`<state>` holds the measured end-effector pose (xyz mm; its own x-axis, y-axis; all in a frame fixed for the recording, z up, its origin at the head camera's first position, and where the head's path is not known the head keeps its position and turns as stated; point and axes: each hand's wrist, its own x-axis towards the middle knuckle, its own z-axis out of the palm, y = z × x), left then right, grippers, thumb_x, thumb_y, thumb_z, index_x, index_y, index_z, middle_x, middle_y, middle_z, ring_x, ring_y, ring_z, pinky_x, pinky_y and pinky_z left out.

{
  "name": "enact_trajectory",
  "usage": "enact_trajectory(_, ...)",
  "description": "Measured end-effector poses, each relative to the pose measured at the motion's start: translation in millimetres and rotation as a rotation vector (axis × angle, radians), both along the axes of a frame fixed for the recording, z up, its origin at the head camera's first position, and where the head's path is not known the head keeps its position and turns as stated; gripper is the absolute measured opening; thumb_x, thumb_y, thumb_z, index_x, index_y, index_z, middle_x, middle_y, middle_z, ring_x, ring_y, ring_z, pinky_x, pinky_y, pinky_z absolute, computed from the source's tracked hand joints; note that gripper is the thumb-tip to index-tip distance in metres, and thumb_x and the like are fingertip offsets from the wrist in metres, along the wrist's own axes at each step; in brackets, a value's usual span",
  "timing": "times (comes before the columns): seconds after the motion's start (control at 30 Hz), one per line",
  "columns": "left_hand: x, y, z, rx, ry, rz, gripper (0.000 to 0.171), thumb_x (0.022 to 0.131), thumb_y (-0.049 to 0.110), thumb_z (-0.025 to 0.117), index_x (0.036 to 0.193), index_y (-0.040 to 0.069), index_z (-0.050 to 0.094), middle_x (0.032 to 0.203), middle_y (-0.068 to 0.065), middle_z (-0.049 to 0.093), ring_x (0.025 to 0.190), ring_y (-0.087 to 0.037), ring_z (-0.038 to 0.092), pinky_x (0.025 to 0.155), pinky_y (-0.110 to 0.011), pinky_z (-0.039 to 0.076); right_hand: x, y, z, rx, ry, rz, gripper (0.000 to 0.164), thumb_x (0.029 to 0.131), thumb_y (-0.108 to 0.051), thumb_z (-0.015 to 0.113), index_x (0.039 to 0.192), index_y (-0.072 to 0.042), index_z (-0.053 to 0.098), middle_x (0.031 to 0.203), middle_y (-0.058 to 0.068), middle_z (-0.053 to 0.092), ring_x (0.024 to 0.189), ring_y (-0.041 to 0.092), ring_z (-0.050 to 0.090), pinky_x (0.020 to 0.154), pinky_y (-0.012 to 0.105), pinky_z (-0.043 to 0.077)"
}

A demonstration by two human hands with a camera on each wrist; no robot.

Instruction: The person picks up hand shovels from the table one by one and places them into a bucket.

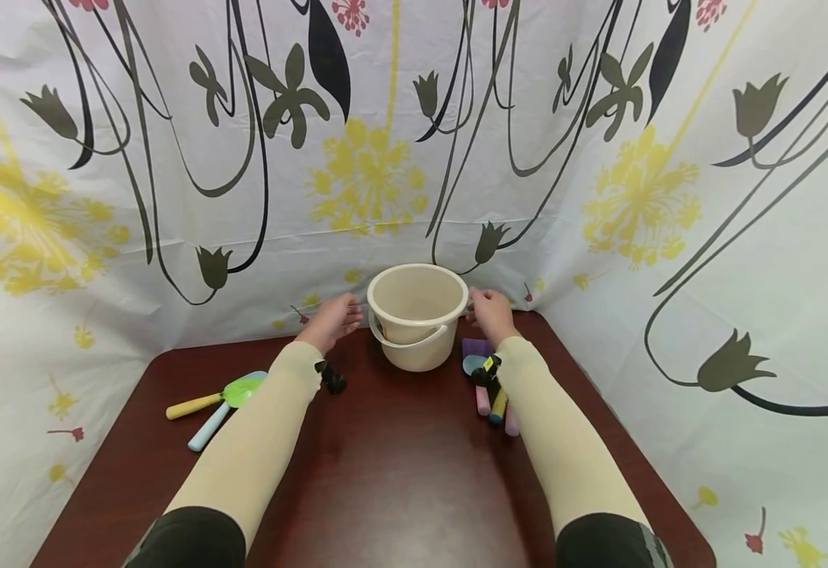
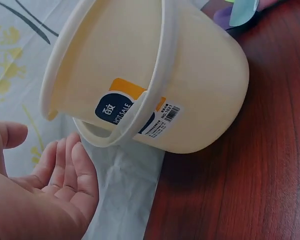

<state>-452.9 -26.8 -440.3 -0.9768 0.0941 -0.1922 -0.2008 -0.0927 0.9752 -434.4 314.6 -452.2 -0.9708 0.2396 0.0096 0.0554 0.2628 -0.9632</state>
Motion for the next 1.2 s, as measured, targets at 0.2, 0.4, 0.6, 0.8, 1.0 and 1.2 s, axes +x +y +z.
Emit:
enact_trajectory(0.2, -5.5, 7.6, 2.0, 0.108, -0.076, 0.057, 0.031, 0.110, 0.023, 0.055, 0.126, -0.002, 0.064, 0.115, -0.011, 0.065, 0.110, -0.024, 0.066, 0.119, -0.044, 0.049, -19.0, -7.2, 7.2, -0.049, -0.014, 0.039, 0.063, 0.115, -0.043, 0.050, 0.155, 0.006, 0.054, 0.142, 0.027, 0.063, 0.100, 0.025, 0.072, 0.110, 0.056, 0.055)
enact_trajectory(0.4, -2.6, 13.2, 1.2, 0.117, -0.105, 0.058, 0.035, 0.109, 0.023, 0.057, 0.132, -0.001, 0.069, 0.106, -0.006, 0.066, 0.095, -0.017, 0.065, 0.109, -0.039, 0.054, -28.8, -17.5, 14.2, -0.113, -0.038, 0.054, 0.059, 0.114, -0.033, 0.050, 0.157, 0.007, 0.052, 0.146, 0.028, 0.060, 0.120, 0.038, 0.067, 0.111, 0.054, 0.054)
enact_trajectory(0.6, -10.2, 18.1, -1.7, 0.198, -0.088, 0.085, 0.031, 0.106, 0.016, 0.063, 0.129, -0.004, 0.070, 0.095, -0.004, 0.067, 0.080, -0.013, 0.065, 0.088, -0.028, 0.060, -32.4, -16.5, 15.7, -0.173, -0.046, 0.088, 0.047, 0.111, -0.021, 0.052, 0.145, 0.010, 0.063, 0.142, 0.026, 0.062, 0.125, 0.039, 0.065, 0.107, 0.051, 0.056)
enact_trajectory(0.8, -13.7, 22.6, 0.2, 0.256, -0.052, 0.080, 0.029, 0.102, 0.007, 0.066, 0.126, -0.009, 0.071, 0.097, -0.009, 0.069, 0.083, -0.015, 0.067, 0.076, -0.023, 0.061, -36.5, -9.7, 14.2, -0.231, -0.048, 0.104, 0.047, 0.112, -0.017, 0.050, 0.147, 0.012, 0.060, 0.149, 0.028, 0.058, 0.131, 0.041, 0.060, 0.092, 0.036, 0.060)
enact_trajectory(1.0, -10.4, 25.9, 1.5, 0.276, -0.088, 0.047, 0.031, 0.106, 0.009, 0.067, 0.134, -0.006, 0.069, 0.101, -0.008, 0.068, 0.088, -0.016, 0.066, 0.082, -0.025, 0.061, -35.1, -7.1, 17.5, -0.284, -0.076, 0.097, 0.048, 0.111, -0.015, 0.051, 0.148, 0.015, 0.057, 0.145, 0.026, 0.059, 0.125, 0.038, 0.063, 0.081, 0.029, 0.060)
enact_trajectory(1.2, -8.3, 26.2, 3.6, 0.262, -0.104, 0.059, 0.034, 0.107, 0.009, 0.067, 0.137, -0.006, 0.068, 0.099, -0.007, 0.065, 0.087, -0.014, 0.064, 0.086, -0.024, 0.060, -31.4, -7.7, 21.0, -0.352, -0.072, 0.089, 0.038, 0.108, -0.008, 0.055, 0.136, 0.017, 0.060, 0.115, 0.019, 0.066, 0.102, 0.030, 0.066, 0.075, 0.030, 0.060)
